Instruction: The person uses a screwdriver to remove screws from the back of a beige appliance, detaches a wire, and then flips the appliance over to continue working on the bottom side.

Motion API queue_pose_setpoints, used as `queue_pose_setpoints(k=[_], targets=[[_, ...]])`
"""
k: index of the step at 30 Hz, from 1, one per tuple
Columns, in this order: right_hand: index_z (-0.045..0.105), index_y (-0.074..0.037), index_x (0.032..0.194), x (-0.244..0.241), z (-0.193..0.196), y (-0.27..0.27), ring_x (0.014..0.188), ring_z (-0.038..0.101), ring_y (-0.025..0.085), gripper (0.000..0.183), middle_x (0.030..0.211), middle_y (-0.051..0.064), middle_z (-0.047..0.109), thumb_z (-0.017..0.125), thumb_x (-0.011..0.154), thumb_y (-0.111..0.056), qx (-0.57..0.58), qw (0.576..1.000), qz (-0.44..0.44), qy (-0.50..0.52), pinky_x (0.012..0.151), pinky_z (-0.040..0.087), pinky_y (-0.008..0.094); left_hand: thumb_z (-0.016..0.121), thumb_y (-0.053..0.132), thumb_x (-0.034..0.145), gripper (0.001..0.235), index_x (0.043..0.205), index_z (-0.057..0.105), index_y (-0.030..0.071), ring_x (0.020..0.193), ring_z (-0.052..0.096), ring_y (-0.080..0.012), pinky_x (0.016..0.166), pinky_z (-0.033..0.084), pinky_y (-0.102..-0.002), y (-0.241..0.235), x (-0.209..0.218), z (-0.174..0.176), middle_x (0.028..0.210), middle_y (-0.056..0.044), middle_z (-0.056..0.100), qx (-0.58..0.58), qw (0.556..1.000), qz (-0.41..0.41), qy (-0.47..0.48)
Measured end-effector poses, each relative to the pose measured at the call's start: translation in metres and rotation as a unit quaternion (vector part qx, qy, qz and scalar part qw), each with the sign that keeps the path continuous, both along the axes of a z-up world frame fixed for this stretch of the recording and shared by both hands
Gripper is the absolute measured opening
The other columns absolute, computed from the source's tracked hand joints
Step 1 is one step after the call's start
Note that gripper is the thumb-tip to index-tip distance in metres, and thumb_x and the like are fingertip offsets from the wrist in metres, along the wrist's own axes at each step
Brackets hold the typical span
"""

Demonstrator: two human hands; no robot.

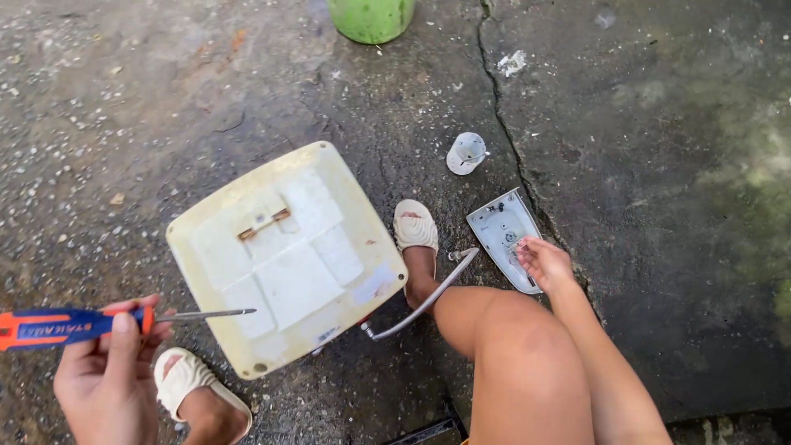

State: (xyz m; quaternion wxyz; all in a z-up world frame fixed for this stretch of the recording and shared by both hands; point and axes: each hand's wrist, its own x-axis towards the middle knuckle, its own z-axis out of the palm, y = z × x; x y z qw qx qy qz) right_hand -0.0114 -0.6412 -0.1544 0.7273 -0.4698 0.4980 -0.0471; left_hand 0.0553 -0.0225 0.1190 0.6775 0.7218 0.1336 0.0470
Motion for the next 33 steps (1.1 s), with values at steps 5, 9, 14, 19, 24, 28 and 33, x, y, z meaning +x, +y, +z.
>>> queue_pose_setpoints(k=[5,9,14,19,24,28,33], targets=[[0.063,0.003,0.122,0.022,-0.028,-0.002,0.097,0.071,0.024,0.024,0.108,0.016,0.071,0.054,0.101,-0.003,0.013,0.999,-0.022,0.047,0.085,0.060,0.030,0.044,0.002,0.119,0.027,0.142,0.047,-0.012,0.097,0.061,-0.0287,0.093,0.056,-0.037,0.005,0.009,-0.031,0.133,-0.032,0.058,0.043,0.999,-0.017,-0.024],[0.045,0.010,0.141,0.041,-0.010,0.004,0.122,0.066,0.033,0.039,0.137,0.028,0.059,0.045,0.103,-0.001,0.019,1.000,-0.023,0.010,0.105,0.057,0.036,0.043,0.002,0.119,0.023,0.139,0.048,-0.010,0.096,0.063,-0.0263,0.092,0.057,-0.035,-0.008,0.015,-0.026,0.130,-0.029,0.061,0.043,0.999,-0.005,-0.006],[0.046,0.008,0.141,0.008,0.012,0.027,0.126,0.063,0.034,0.040,0.135,0.027,0.060,0.047,0.102,-0.002,-0.019,0.998,0.044,0.040,0.108,0.053,0.040,0.044,0.002,0.116,0.023,0.135,0.049,-0.010,0.092,0.061,-0.0244,0.090,0.056,-0.033,-0.029,0.016,0.004,0.128,-0.026,0.063,0.028,1.000,-0.003,0.014],[0.054,0.005,0.137,-0.014,0.062,0.053,0.104,0.066,0.024,0.035,0.122,0.018,0.066,0.049,0.103,-0.002,-0.060,0.995,0.083,-0.018,0.093,0.056,0.035,0.051,-0.005,0.105,0.019,0.122,0.057,-0.009,0.099,0.064,-0.0219,0.093,0.056,-0.034,-0.040,0.012,0.051,0.128,-0.020,0.068,0.108,0.992,-0.031,0.052],[0.064,-0.005,0.123,0.050,0.221,0.096,0.086,0.064,0.014,0.019,0.101,0.007,0.068,0.055,0.106,-0.008,-0.156,0.952,0.154,-0.214,0.080,0.056,0.026,0.059,0.006,0.099,0.022,0.118,0.060,-0.006,0.101,0.072,-0.0216,0.089,0.058,-0.032,-0.023,0.004,0.052,0.115,-0.016,0.073,0.106,0.990,-0.090,0.025],[0.060,-0.006,0.131,0.083,0.371,0.180,0.098,0.068,0.013,0.018,0.117,0.009,0.068,0.051,0.116,-0.008,-0.302,0.838,0.325,-0.316,0.092,0.060,0.023,0.057,0.016,0.099,0.029,0.121,0.055,-0.002,0.102,0.078,-0.0265,0.084,0.068,-0.036,-0.028,0.006,0.006,0.110,-0.018,0.074,0.064,0.980,-0.189,0.001],[0.063,-0.002,0.132,0.086,0.406,0.284,0.078,0.066,0.015,0.038,0.110,0.012,0.072,0.068,0.095,0.000,-0.425,0.677,0.497,-0.338,0.069,0.056,0.025,0.060,0.017,0.098,0.024,0.115,0.065,0.001,0.082,0.076,-0.0199,0.071,0.060,-0.032,-0.086,0.003,0.008,0.103,-0.012,0.079,0.170,0.934,-0.312,-0.037]])
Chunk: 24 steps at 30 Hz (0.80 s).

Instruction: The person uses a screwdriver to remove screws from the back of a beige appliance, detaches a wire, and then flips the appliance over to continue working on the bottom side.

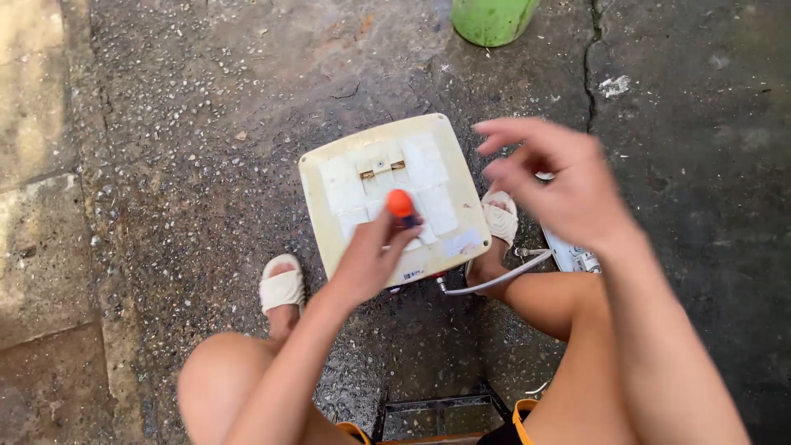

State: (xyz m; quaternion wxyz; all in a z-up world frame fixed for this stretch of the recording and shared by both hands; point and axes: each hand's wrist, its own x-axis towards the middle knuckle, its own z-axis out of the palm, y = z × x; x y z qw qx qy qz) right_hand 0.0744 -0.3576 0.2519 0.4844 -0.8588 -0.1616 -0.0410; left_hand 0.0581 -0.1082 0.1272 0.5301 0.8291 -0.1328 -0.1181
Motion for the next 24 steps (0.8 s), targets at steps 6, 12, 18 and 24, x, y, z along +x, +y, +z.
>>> queue_pose_setpoints(k=[6,12,18,24], targets=[[0.072,-0.007,0.120,-0.024,-0.023,-0.005,0.072,0.067,0.015,0.037,0.105,0.005,0.073,0.073,0.083,-0.010,-0.137,0.989,0.047,0.004,0.062,0.055,0.028,0.060,0.012,0.094,0.026,0.120,0.058,0.008,0.076,0.075,-0.0302,0.065,0.053,-0.041,-0.073,0.009,-0.013,0.094,-0.012,0.078,-0.038,0.991,-0.117,-0.046],[0.072,-0.010,0.120,-0.021,-0.064,-0.053,0.073,0.075,0.028,0.027,0.105,0.012,0.073,0.072,0.094,-0.015,-0.158,0.987,0.017,0.017,0.067,0.062,0.037,0.055,0.014,0.105,0.016,0.119,0.056,0.008,0.098,0.073,-0.0398,0.088,0.058,-0.054,-0.108,0.027,-0.026,0.101,-0.017,0.074,-0.027,0.981,-0.190,0.015],[0.070,-0.011,0.119,-0.015,-0.087,-0.068,0.079,0.076,0.029,0.027,0.105,0.011,0.073,0.071,0.094,-0.019,-0.168,0.984,0.038,0.052,0.070,0.064,0.037,0.056,0.015,0.103,0.011,0.110,0.056,0.006,0.092,0.072,-0.0432,0.082,0.058,-0.055,-0.116,0.034,-0.025,0.094,-0.020,0.072,0.007,0.976,-0.213,0.043],[0.068,-0.012,0.120,-0.017,-0.102,-0.071,0.082,0.076,0.029,0.027,0.103,0.009,0.071,0.070,0.095,-0.022,-0.194,0.978,0.058,0.052,0.069,0.063,0.040,0.057,0.015,0.103,0.007,0.104,0.058,0.008,0.086,0.072,-0.0392,0.081,0.058,-0.051,-0.120,0.033,-0.049,0.087,-0.016,0.072,0.020,0.975,-0.211,0.062]])
